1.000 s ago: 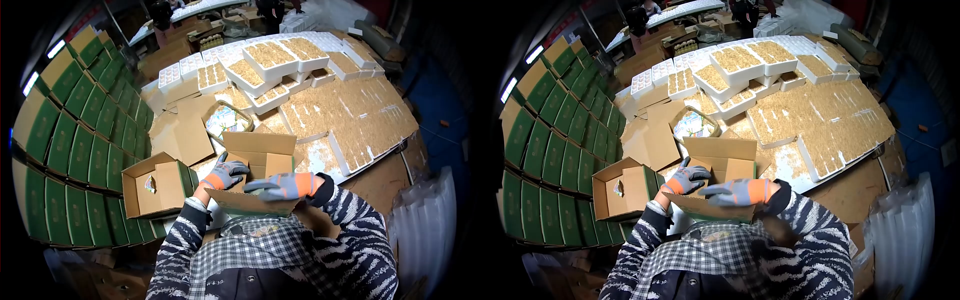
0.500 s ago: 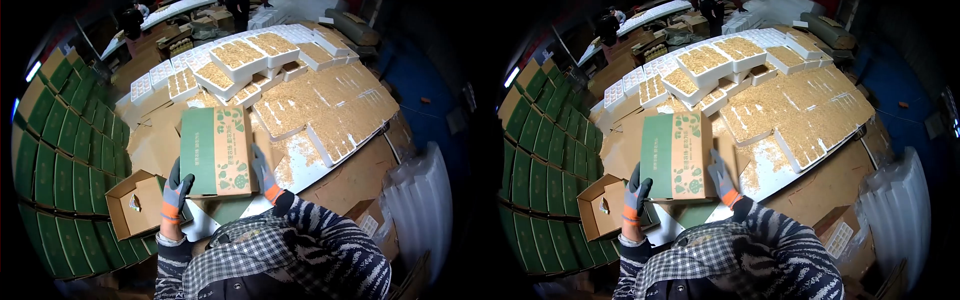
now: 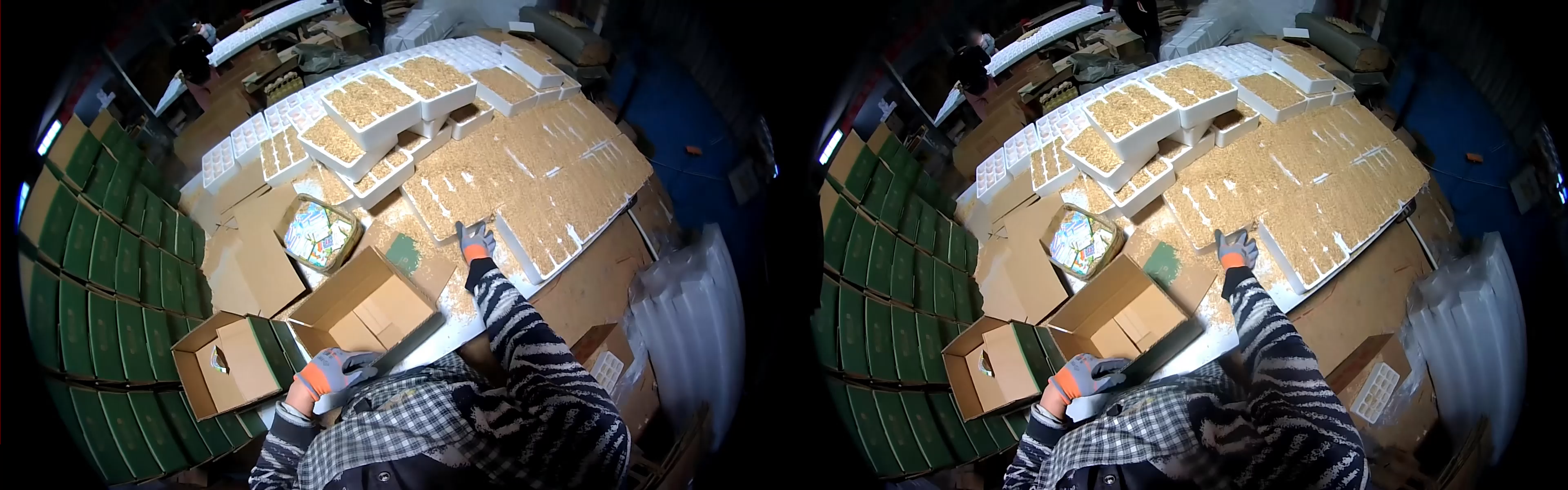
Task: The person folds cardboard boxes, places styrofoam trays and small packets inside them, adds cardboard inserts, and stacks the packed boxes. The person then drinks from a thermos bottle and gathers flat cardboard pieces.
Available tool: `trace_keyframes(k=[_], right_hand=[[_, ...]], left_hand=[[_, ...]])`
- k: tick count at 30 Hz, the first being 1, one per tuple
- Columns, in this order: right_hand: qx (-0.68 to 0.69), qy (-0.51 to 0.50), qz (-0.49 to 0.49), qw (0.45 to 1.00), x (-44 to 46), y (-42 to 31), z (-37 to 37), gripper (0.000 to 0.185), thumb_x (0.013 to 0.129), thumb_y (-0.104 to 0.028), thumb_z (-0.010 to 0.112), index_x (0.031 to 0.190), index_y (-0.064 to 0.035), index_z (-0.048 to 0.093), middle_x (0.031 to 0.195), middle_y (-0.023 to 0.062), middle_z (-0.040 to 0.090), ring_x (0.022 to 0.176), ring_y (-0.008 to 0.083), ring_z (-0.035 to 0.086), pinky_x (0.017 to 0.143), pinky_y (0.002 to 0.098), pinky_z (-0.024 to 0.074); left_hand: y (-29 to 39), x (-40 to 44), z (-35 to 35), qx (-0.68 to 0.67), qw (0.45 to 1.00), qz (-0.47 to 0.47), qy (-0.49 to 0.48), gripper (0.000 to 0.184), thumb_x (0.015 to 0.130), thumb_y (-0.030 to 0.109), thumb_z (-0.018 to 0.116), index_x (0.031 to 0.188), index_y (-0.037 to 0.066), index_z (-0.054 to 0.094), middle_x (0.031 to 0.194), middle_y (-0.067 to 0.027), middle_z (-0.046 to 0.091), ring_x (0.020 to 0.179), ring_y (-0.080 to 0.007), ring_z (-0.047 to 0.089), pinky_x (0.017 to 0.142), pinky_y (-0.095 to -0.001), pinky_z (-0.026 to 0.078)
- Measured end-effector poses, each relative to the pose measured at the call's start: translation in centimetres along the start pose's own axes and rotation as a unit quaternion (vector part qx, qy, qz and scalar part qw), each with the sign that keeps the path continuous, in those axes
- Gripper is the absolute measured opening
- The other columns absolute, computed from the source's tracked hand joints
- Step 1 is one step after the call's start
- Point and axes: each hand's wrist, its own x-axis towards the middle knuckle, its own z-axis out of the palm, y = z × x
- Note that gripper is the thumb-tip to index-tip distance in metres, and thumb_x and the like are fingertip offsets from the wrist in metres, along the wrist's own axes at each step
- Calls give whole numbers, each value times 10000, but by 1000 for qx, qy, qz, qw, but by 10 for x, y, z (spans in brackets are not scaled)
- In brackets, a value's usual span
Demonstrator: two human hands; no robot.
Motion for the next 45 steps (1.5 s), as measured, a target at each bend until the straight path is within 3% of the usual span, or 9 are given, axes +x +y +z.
trace_keyframes(k=[7, 9, 13, 17, 19, 22, 31, 39, 45], right_hand=[[247, 74, 81, 963, -29, -78, 10, 1297, 667, -418, 855, 1537, -213, -85, 1466, 348, 154, 1254, 470, 409, 995, 491, 435], [240, 64, 115, 962, -31, -74, -5, 1247, 673, -343, 862, 1546, -244, -22, 1478, 325, 213, 1268, 440, 419, 1019, 461, 417], [372, 135, -182, 900, -42, -11, -40, 885, 791, -33, 737, 1520, -201, 264, 1453, 141, 432, 1277, 285, 462, 1013, 400, 406], [594, -111, -125, 787, -58, 35, -135, 854, 772, 97, 676, 1500, -154, 308, 1439, 133, 443, 1253, 294, 483, 986, 375, 445], [613, -156, -91, 769, -109, 2, -198, 830, 780, 89, 658, 1497, -144, 310, 1400, 138, 482, 1243, 304, 499, 945, 411, 487], [408, -238, -349, 809, -107, -1, -241, 655, 837, 25, 581, 1452, -112, 404, 1522, 138, 331, 1356, 295, 407, 1058, 375, 402], [244, -427, -316, 811, -193, -104, -225, 908, 693, -5, 787, 1481, -68, 341, 1375, 144, 496, 1180, 201, 542, 976, 306, 468], [-9, -328, -503, 799, -199, -75, -97, 854, 804, -130, 730, 1515, -90, 258, 1506, 173, 367, 1364, 256, 373, 1116, 319, 289], [-213, -320, -482, 787, -171, -81, -81, 883, 826, -381, 677, 1497, -38, 216, 1228, 302, 574, 1133, 434, 563, 970, 391, 446]], left_hand=[[4, 10, -21, -129, 955, -55, 263, 259, 883, 127, 613, 1119, 40, 672, 965, -124, 702, 922, -240, 676, 838, -334, 508], [-7, 13, -13, -26, 913, -7, 407, 338, 838, 95, 662, 1175, 75, 655, 1176, -140, 634, 1126, -294, 589, 952, -369, 462], [-18, 8, -6, -89, 819, -89, 559, 446, 866, 47, 610, 1307, 71, 545, 1429, -162, 418, 1334, -357, 383, 1092, -428, 335], [-69, 2, 39, -185, 803, -144, 548, 508, 907, 135, 593, 1388, 57, 447, 1439, -172, 399, 1370, -325, 338, 1129, -409, 278], [-65, 10, 54, -449, 724, -85, 517, 602, 900, 124, 582, 1450, 32, 357, 1489, -150, 358, 1412, -264, 275, 1159, -363, 222], [-65, 24, 69, -382, 762, -76, 518, 608, 915, 133, 566, 1464, 26, 327, 1505, -155, 340, 1407, -265, 288, 1161, -361, 220], [-81, 79, 74, -346, 737, -102, 572, 575, 986, 304, 509, 1442, -11, 357, 1475, -192, 377, 1358, -305, 359, 1133, -366, 279], [-80, 49, 78, -504, 695, -76, 507, 659, 859, -28, 480, 1488, 30, 291, 1509, -141, 353, 1395, -259, 329, 1137, -296, 247], [-54, 33, 62, -445, 738, -105, 496, 743, 801, -73, 444, 1508, 61, 257, 1503, -145, 355, 1377, -283, 355, 1131, -299, 267]])
